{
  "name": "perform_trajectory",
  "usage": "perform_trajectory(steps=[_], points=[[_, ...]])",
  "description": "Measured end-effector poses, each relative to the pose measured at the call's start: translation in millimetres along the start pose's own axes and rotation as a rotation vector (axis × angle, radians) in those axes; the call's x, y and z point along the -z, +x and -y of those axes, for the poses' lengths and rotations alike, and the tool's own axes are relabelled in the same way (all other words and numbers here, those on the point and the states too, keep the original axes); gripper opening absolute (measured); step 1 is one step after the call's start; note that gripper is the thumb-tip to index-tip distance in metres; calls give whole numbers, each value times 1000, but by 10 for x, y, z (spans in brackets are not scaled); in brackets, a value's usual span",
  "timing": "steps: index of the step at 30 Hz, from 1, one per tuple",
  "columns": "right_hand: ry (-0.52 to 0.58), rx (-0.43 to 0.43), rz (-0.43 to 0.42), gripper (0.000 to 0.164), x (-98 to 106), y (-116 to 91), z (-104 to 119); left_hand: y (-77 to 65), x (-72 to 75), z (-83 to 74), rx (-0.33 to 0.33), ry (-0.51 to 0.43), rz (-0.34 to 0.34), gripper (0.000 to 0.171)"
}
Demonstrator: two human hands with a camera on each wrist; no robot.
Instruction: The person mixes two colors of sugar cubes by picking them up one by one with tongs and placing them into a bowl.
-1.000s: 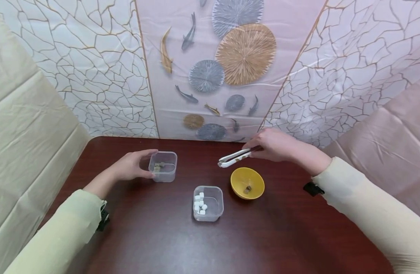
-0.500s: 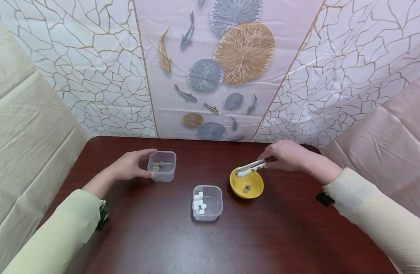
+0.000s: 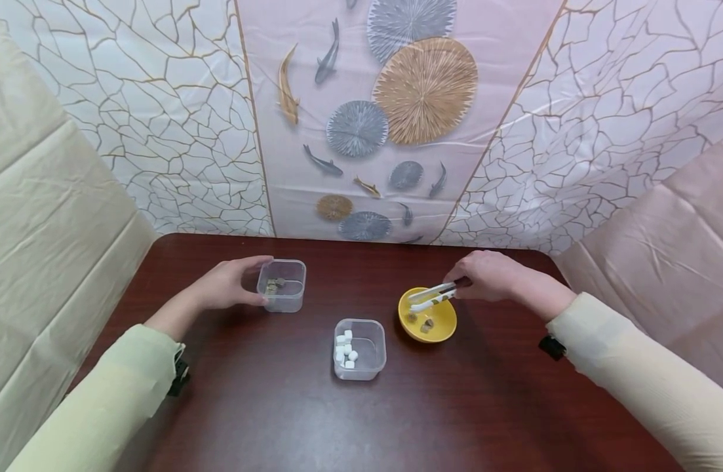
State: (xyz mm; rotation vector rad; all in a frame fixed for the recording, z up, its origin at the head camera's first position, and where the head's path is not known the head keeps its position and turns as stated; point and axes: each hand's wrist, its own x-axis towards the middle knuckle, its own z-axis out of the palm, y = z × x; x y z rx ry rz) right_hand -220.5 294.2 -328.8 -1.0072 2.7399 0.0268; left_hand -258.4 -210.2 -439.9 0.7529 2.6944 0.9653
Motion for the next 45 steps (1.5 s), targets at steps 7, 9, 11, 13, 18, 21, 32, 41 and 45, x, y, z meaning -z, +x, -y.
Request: perform_trajectory(steps=[7, 9, 11, 13, 18, 21, 32, 41, 45], points=[[45, 26, -27, 16, 38, 12, -20, 1, 10, -6, 6, -12, 4, 91], [67, 50, -46, 17, 60, 31, -5, 1, 7, -7, 5, -12, 4, 91], [92, 79, -62, 18, 87, 62, 23, 4, 4, -1, 6, -13, 4, 90], [119, 100, -74, 19, 124, 107, 62, 6, 1, 5, 4, -14, 6, 90], [152, 135, -89, 18, 215, 311, 179, -3, -6, 15, 12, -17, 7, 90], [156, 164, -98, 17, 258, 471, 257, -9, -10, 25, 18, -20, 10, 89], [86, 216, -112, 23, 413, 1085, 623, 3, -11, 17, 32, -25, 8, 89], [-43, 199, -95, 20, 477, 1559, 964, 4, -1, -14, 30, -17, 6, 89], [-117, 192, -76, 11, 476, 1717, 1104, 5, 6, -21, 29, -17, 7, 88]])
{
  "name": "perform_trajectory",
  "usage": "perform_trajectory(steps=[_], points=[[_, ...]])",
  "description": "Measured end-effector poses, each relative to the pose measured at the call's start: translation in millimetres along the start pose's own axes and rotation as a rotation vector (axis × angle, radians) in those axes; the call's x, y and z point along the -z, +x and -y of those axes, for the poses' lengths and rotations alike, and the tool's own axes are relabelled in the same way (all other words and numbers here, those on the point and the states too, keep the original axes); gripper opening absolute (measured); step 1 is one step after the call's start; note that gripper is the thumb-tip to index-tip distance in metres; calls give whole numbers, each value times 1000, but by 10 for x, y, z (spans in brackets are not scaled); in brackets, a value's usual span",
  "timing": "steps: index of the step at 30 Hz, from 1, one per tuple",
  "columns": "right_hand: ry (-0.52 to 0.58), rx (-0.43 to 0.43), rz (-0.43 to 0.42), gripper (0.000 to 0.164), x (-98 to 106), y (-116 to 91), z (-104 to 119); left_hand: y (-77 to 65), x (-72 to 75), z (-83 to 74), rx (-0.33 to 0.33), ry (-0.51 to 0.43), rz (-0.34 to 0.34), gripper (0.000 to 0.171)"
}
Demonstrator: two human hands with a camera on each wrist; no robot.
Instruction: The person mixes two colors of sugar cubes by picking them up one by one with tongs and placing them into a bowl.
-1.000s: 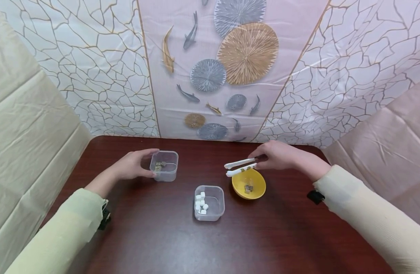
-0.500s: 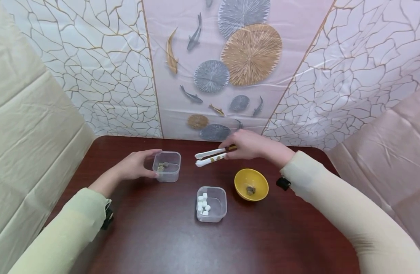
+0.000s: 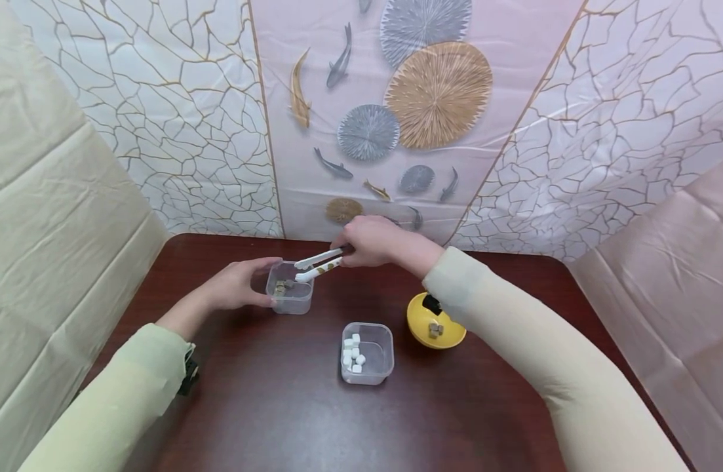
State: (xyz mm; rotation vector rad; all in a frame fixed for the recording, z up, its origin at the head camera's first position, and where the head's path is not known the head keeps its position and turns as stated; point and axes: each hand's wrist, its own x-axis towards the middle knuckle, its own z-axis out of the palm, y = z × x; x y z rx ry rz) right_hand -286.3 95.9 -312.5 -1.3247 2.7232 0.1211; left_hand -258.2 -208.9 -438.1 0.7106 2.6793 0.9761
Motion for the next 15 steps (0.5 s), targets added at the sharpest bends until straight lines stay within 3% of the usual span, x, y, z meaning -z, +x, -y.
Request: perform_trajectory(steps=[4, 15], points=[[-50, -3, 18, 4, -7, 130, 116, 2, -7, 3, 1, -2, -3, 89], [-182, -71, 74, 10, -168, 366, 346, 8, -14, 25, 1, 1, -10, 88]])
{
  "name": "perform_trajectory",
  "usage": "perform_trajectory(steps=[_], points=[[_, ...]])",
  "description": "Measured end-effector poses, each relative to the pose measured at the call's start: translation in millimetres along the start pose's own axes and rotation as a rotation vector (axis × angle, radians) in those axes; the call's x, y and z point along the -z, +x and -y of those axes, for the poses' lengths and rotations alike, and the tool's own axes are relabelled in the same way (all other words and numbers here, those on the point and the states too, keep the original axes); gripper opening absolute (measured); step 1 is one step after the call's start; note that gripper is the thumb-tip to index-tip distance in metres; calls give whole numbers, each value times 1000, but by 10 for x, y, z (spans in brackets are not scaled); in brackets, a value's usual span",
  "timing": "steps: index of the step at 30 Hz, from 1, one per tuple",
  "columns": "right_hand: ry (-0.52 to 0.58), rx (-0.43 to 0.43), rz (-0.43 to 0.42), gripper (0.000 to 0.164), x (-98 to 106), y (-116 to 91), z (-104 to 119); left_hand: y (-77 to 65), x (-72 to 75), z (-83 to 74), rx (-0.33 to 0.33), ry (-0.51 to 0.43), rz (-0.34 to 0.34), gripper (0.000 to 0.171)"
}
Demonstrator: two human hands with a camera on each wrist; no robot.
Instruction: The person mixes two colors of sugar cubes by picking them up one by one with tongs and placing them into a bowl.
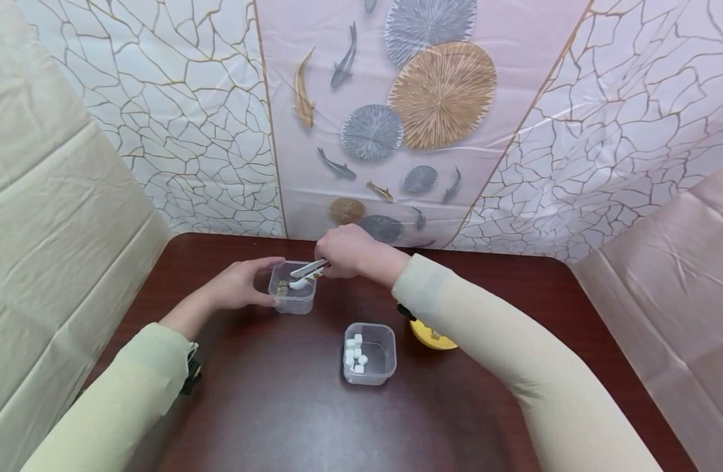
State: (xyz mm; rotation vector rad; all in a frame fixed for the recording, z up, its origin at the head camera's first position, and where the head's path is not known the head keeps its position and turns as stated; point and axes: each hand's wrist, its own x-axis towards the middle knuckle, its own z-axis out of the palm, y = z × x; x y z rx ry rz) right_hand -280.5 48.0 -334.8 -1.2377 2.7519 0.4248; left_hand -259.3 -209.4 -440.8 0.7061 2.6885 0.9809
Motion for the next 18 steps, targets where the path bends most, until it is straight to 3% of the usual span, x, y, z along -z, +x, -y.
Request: perform_trajectory(steps=[9, 18], points=[[-84, -23, 21, 8, -50, 141, 138, 3, 6, 1, -12, -5, -1, 88], [-155, -27, 42, 18, -62, 269, 303, -3, 6, 22, -18, -3, 3, 87]])
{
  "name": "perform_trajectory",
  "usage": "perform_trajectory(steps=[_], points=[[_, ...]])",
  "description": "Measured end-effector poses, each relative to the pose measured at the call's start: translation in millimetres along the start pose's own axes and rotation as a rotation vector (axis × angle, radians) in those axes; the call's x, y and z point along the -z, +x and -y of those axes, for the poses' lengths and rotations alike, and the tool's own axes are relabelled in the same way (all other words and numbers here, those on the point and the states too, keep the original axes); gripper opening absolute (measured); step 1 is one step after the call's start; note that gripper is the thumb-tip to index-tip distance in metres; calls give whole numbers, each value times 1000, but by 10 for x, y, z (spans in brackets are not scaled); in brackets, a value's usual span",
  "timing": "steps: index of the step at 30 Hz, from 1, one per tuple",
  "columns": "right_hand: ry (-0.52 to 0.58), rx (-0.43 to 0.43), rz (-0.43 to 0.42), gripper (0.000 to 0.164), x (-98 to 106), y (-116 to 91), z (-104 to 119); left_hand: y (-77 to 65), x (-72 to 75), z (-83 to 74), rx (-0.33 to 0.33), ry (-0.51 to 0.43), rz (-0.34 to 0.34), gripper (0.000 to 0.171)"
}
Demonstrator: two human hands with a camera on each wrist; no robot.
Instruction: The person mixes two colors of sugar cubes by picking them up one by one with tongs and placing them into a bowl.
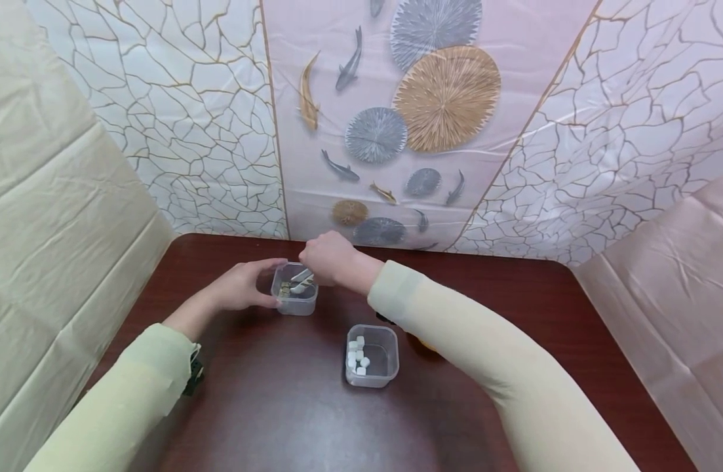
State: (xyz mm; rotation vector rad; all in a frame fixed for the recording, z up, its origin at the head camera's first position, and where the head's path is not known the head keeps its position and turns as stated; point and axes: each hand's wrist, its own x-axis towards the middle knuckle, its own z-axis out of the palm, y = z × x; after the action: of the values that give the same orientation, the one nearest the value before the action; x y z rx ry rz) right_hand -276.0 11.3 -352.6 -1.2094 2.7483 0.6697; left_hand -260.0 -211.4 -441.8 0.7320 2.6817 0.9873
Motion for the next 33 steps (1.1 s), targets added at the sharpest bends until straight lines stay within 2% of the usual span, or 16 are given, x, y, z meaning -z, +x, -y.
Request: perform_trajectory(steps=[11, 21, 33], points=[[-21, -14, 1, 18, -21, 41, 59, -6, 1, 3, 7, 5, -8, 88], [36, -22, 21, 18, -25, 4, 18, -2, -5, 10, 20, 1, -4, 89], [50, -23, 30, 14, -41, 54, -3, 3, -5, 6, 18, 1, -2, 87]])
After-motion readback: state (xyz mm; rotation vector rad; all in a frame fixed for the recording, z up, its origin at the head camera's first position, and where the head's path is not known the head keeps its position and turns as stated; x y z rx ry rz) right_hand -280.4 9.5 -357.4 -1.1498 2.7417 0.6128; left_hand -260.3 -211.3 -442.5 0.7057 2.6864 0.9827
